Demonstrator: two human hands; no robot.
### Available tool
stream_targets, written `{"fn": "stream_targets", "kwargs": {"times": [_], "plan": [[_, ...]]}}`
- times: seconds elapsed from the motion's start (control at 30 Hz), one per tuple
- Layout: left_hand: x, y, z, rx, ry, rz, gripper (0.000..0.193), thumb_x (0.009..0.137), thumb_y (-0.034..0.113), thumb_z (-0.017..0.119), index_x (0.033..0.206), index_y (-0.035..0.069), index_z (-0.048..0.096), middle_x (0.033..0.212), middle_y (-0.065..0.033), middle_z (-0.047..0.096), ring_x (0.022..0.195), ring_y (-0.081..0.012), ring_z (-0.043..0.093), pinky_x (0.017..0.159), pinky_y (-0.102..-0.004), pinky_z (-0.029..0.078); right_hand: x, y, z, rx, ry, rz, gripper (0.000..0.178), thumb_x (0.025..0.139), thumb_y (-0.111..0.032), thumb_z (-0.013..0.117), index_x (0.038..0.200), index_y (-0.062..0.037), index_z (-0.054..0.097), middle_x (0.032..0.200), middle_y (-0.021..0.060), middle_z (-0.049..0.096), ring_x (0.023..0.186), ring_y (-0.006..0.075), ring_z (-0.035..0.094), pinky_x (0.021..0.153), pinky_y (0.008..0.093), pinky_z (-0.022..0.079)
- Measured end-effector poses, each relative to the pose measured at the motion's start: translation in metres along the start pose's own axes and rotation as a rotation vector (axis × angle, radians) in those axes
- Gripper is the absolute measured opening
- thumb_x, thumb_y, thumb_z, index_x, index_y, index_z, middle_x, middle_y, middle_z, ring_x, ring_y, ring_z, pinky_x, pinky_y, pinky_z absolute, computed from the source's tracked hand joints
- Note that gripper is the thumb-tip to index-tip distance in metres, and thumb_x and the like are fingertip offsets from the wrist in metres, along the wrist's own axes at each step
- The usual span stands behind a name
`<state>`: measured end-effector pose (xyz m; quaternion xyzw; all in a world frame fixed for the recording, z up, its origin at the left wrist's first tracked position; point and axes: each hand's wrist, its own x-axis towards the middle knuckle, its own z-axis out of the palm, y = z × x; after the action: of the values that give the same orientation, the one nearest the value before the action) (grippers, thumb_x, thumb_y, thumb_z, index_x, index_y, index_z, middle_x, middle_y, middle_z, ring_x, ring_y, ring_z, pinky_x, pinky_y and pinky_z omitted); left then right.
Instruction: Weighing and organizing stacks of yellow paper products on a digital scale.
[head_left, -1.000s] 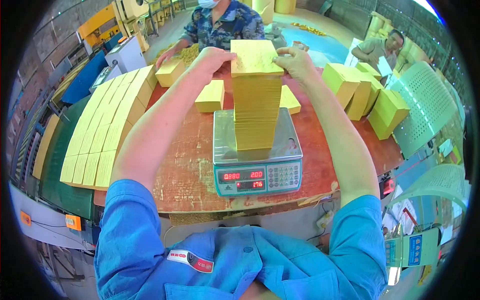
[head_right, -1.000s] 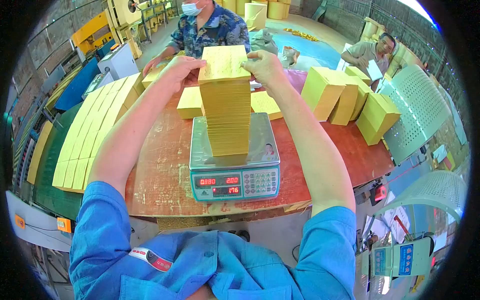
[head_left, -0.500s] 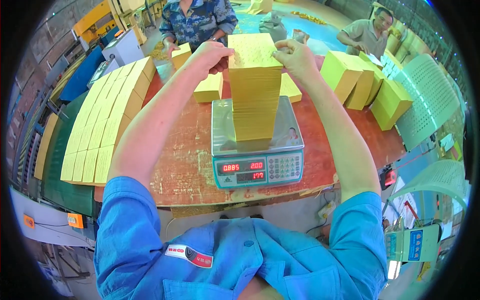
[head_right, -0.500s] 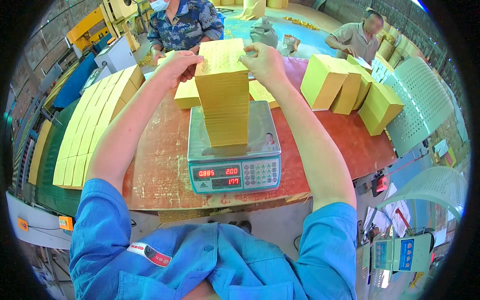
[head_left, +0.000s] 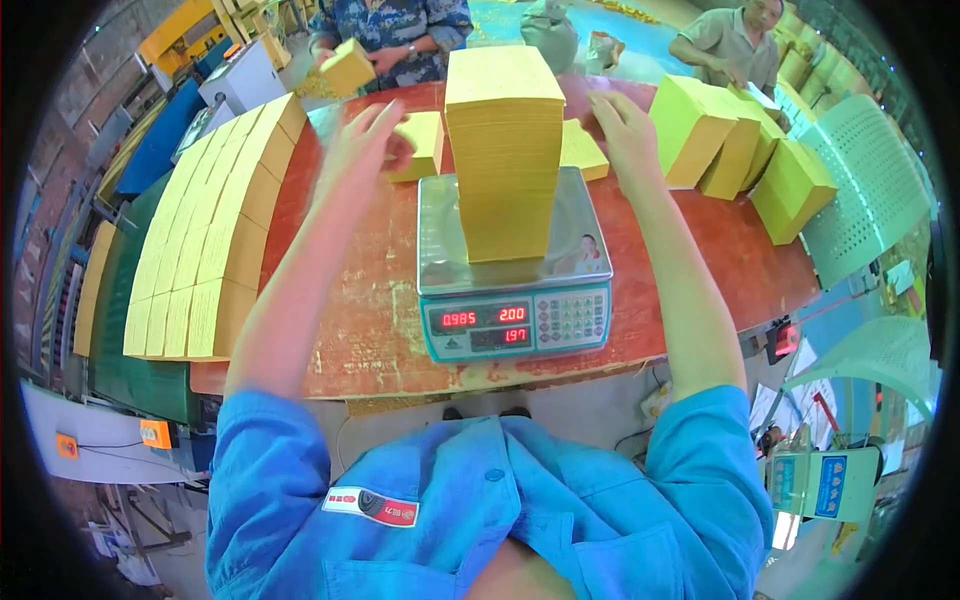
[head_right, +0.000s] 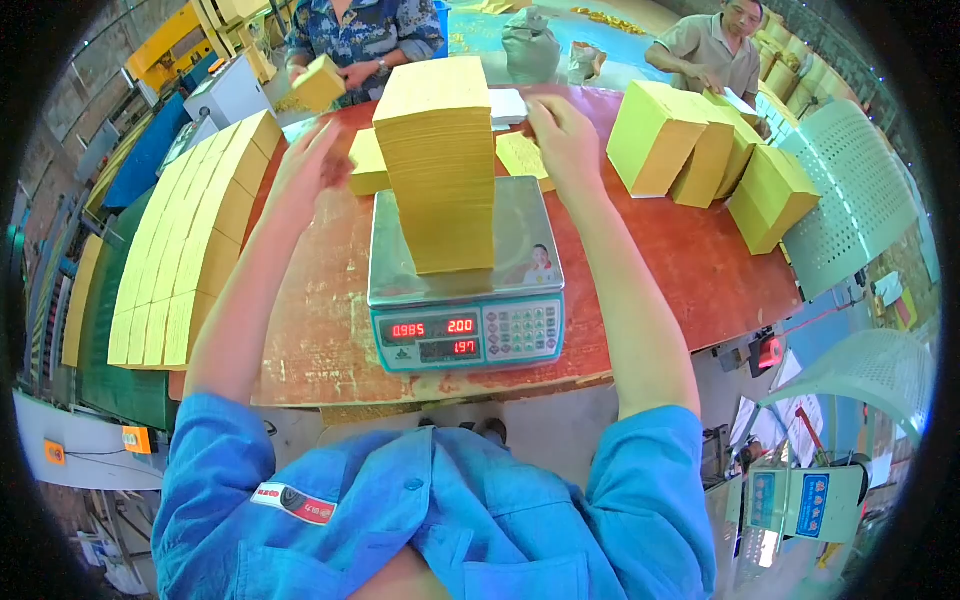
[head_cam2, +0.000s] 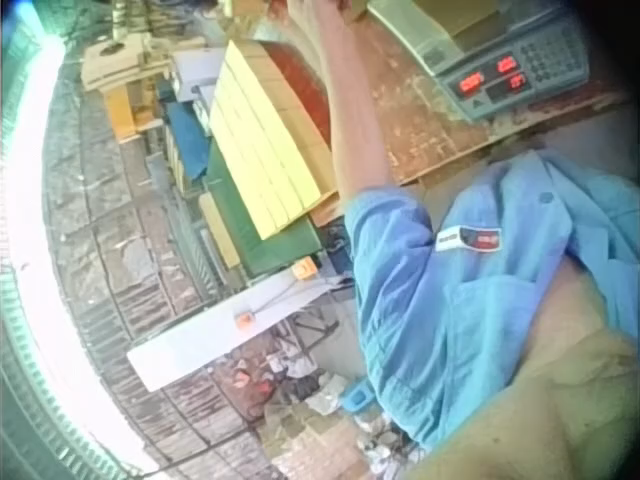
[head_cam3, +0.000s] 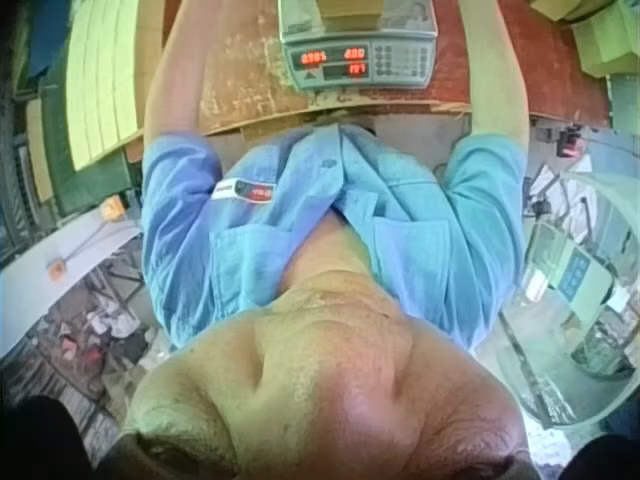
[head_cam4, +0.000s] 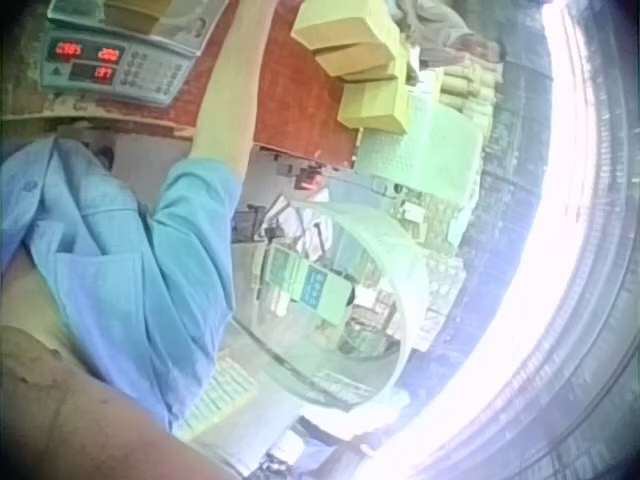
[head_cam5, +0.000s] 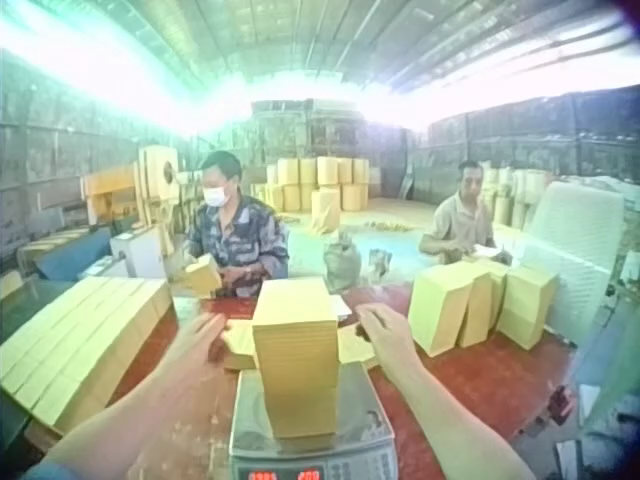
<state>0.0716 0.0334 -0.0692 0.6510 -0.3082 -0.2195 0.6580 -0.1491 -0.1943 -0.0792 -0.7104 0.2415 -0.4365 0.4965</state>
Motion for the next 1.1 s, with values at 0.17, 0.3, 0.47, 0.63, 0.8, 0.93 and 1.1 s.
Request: {"fn": "stream_targets", "kwargs": {"times": [0.17,0.3,0.47,0.63,0.8,0.93,1.1], "plan": [[-0.101,-0.127,-0.09,0.505,0.292,0.012,0.033,0.094,0.026,0.059,0.111,-0.003,0.058,0.091,-0.0097,0.064,0.084,-0.0205,0.061,0.075,-0.0312,0.049,-0.052,0.145,-0.081,-0.298,0.126,0.117,0.024,0.092,-0.017,0.058,0.105,0.0002,0.067,0.086,0.0076,0.068,0.08,0.0135,0.064,0.073,0.0282,0.05],[-0.212,-0.212,-0.137,1.31,0.34,-0.033,0.045,0.093,0.026,0.055,0.132,0.004,0.051,0.14,-0.019,0.045,0.131,-0.0365,0.039,0.11,-0.0441,0.03,-0.116,0.213,-0.143,-0.784,0.072,0.043,0.022,0.089,-0.015,0.059,0.107,-0.0048,0.067,0.101,0.0108,0.068,0.094,0.0247,0.065,0.08,0.0342,0.05],[-0.254,-0.236,-0.127,1.463,0.273,-0.007,0.051,0.095,0.03,0.049,0.141,0.009,0.045,0.15,-0.0147,0.037,0.139,-0.0335,0.03,0.116,-0.0441,0.019,-0.136,0.228,-0.137,-1.066,0.003,-0.221,0.025,0.084,-0.011,0.061,0.108,-0.0102,0.065,0.12,0.0074,0.062,0.112,0.0299,0.055,0.09,0.0415,0.045],[-0.253,-0.234,-0.127,1.453,0.282,-0.012,0.049,0.096,0.03,0.048,0.14,0.009,0.045,0.148,-0.0162,0.039,0.138,-0.0335,0.032,0.115,-0.0438,0.021,-0.139,0.226,-0.137,-1.016,-0.002,-0.17,0.024,0.084,-0.01,0.061,0.107,-0.0102,0.065,0.118,0.0055,0.063,0.111,0.0292,0.056,0.091,0.0429,0.045],[-0.235,-0.218,-0.144,1.339,0.26,-0.13,0.052,0.097,0.035,0.048,0.14,0.007,0.045,0.146,-0.018,0.04,0.137,-0.0323,0.034,0.113,-0.0423,0.024,-0.12,0.218,-0.144,-0.916,-0.037,-0.044,0.026,0.086,-0.011,0.06,0.112,-0.0088,0.064,0.115,0.008,0.066,0.11,0.0264,0.058,0.092,0.0371,0.046],[-0.167,-0.137,-0.114,0.389,0.449,-0.391,0.067,0.099,0.049,0.042,0.148,0.006,0.03,0.15,-0.02,0.032,0.137,-0.031,0.035,0.11,-0.0461,0.031,-0.059,0.156,-0.104,-0.188,0.01,0.107,0.032,0.093,-0.019,0.059,0.12,-0.0032,0.062,0.116,0.0088,0.066,0.106,0.0174,0.061,0.09,0.0287,0.046],[-0.024,-0.014,-0.021,-0.15,0.128,-0.144,0.072,0.098,0.054,0.042,0.145,0.001,0.029,0.143,-0.0205,0.041,0.129,-0.0319,0.043,0.102,-0.0438,0.041,0.023,0.107,0.012,0.417,-0.111,0.157,0.04,0.094,-0.036,0.057,0.113,-0.0017,0.064,0.108,0.0064,0.066,0.1,0.0159,0.059,0.089,0.0308,0.044]]}}
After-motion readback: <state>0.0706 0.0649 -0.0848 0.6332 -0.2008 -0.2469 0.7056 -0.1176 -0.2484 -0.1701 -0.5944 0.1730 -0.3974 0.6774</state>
